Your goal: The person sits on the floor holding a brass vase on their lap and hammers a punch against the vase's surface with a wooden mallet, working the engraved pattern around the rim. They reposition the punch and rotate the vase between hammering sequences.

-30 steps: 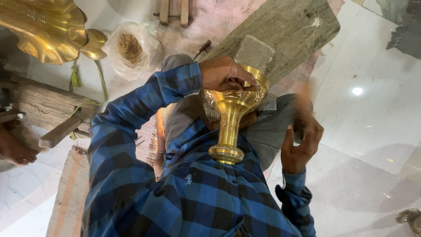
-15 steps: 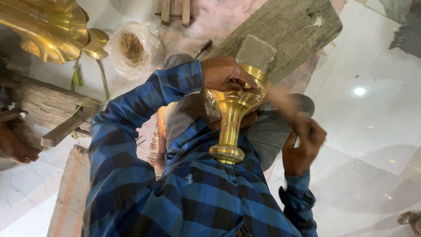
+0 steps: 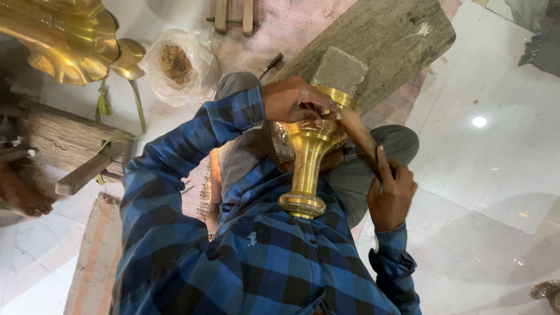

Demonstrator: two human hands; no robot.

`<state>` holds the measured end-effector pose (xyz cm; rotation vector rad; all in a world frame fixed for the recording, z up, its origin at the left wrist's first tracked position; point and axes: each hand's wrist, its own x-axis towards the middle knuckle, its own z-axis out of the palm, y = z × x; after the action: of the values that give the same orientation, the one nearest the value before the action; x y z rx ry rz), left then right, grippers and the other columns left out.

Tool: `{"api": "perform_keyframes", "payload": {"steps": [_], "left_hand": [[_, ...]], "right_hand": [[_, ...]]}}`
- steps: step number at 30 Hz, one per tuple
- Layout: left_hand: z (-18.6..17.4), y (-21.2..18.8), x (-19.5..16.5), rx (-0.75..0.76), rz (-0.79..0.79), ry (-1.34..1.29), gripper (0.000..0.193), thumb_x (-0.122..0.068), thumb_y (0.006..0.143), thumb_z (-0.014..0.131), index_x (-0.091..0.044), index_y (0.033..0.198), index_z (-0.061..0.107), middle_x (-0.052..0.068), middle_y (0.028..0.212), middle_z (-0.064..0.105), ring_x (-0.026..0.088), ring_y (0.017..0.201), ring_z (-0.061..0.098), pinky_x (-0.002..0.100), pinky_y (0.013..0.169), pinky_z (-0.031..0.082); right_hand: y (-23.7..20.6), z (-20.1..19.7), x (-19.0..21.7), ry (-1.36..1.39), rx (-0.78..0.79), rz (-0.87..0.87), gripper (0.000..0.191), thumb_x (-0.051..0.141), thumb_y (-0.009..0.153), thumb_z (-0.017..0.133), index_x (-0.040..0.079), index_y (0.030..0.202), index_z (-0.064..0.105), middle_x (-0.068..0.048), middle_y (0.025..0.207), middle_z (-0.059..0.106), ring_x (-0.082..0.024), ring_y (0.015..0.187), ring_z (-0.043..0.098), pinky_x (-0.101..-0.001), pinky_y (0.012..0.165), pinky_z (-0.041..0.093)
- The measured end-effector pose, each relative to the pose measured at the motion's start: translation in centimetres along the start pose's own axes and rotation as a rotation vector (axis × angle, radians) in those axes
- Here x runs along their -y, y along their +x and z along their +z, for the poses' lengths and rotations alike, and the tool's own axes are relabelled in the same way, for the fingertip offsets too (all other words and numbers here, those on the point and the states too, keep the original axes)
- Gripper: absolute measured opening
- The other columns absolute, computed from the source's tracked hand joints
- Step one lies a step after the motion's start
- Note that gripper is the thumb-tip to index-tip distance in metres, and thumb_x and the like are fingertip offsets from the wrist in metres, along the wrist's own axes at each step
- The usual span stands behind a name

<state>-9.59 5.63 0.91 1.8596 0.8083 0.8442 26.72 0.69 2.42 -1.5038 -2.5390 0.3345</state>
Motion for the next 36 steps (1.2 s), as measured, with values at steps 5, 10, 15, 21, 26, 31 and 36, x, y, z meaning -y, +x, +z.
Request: {"api": "perform_keyframes", "payload": {"steps": [5,10,15,21,26,31,36], "left_hand": [[0.2,-0.1,0.5,0.001,0.026,0.151,0.047,0.0,0.089,0.073,-0.007,0.135,0.066,0.017,0.128,0.071,0.028,0.105,0.075,0.039,0.092,0.063],[0.5,-0.2,0.2,0.008,0.001,0.136,0.038,-0.009,0.094,0.075,-0.009,0.131,0.067,0.012,0.123,0.075,0.023,0.101,0.078,0.038,0.092,0.063],[0.1,0.0,-0.3,0.042,-0.028,0.17,0.036,-0.014,0.094,0.076,-0.008,0.129,0.069,0.011,0.116,0.077,0.023,0.095,0.077,0.039,0.085,0.063],[-0.2,0.4,-0.8,0.074,-0.086,0.123,0.038,-0.01,0.092,0.074,-0.009,0.13,0.069,0.01,0.118,0.077,0.021,0.097,0.078,0.038,0.087,0.063],[-0.4,0.2,-1.1,0.065,-0.057,0.135,0.041,-0.003,0.09,0.073,-0.006,0.131,0.068,0.013,0.12,0.075,0.023,0.099,0.077,0.038,0.088,0.063],[-0.2,0.4,-1.0,-0.045,-0.099,0.075,0.041,-0.01,0.096,0.072,-0.008,0.136,0.065,0.013,0.117,0.076,0.023,0.097,0.078,0.037,0.09,0.063],[-0.8,1.2,-0.2,-0.093,-0.07,0.091,0.04,-0.014,0.098,0.072,-0.008,0.137,0.063,0.012,0.111,0.078,0.024,0.096,0.079,0.039,0.091,0.063]], "right_hand": [[0.4,-0.7,0.2,0.276,-0.186,0.049,0.071,-0.006,0.092,0.069,0.017,0.157,0.053,-0.015,0.13,0.058,-0.028,0.12,0.059,-0.0414,0.1,0.053],[0.8,-1.4,0.4,0.341,-0.303,0.008,0.065,-0.006,0.098,0.072,0.016,0.156,0.051,-0.012,0.131,0.056,-0.026,0.117,0.057,-0.0396,0.098,0.051],[1.1,-1.8,0.6,0.589,-0.316,0.095,0.061,-0.004,0.1,0.069,0.012,0.156,0.05,-0.013,0.131,0.053,-0.022,0.11,0.06,-0.0345,0.089,0.055],[1.0,-2.0,1.0,0.381,-0.378,-0.046,0.069,-0.011,0.095,0.068,0.015,0.158,0.055,-0.014,0.133,0.052,-0.028,0.126,0.056,-0.0378,0.103,0.053],[0.9,-2.4,1.3,0.145,-0.238,-0.014,0.069,-0.01,0.088,0.069,0.021,0.15,0.06,-0.013,0.123,0.059,-0.025,0.106,0.056,-0.041,0.09,0.047],[1.1,-2.4,1.5,0.127,-0.117,-0.015,0.07,-0.007,0.087,0.069,0.017,0.152,0.057,-0.016,0.12,0.06,-0.031,0.11,0.059,-0.0436,0.093,0.049],[0.8,-1.8,1.5,0.108,-0.062,-0.002,0.068,-0.005,0.085,0.073,0.014,0.149,0.059,-0.018,0.121,0.063,-0.034,0.107,0.06,-0.0458,0.093,0.05]]}}
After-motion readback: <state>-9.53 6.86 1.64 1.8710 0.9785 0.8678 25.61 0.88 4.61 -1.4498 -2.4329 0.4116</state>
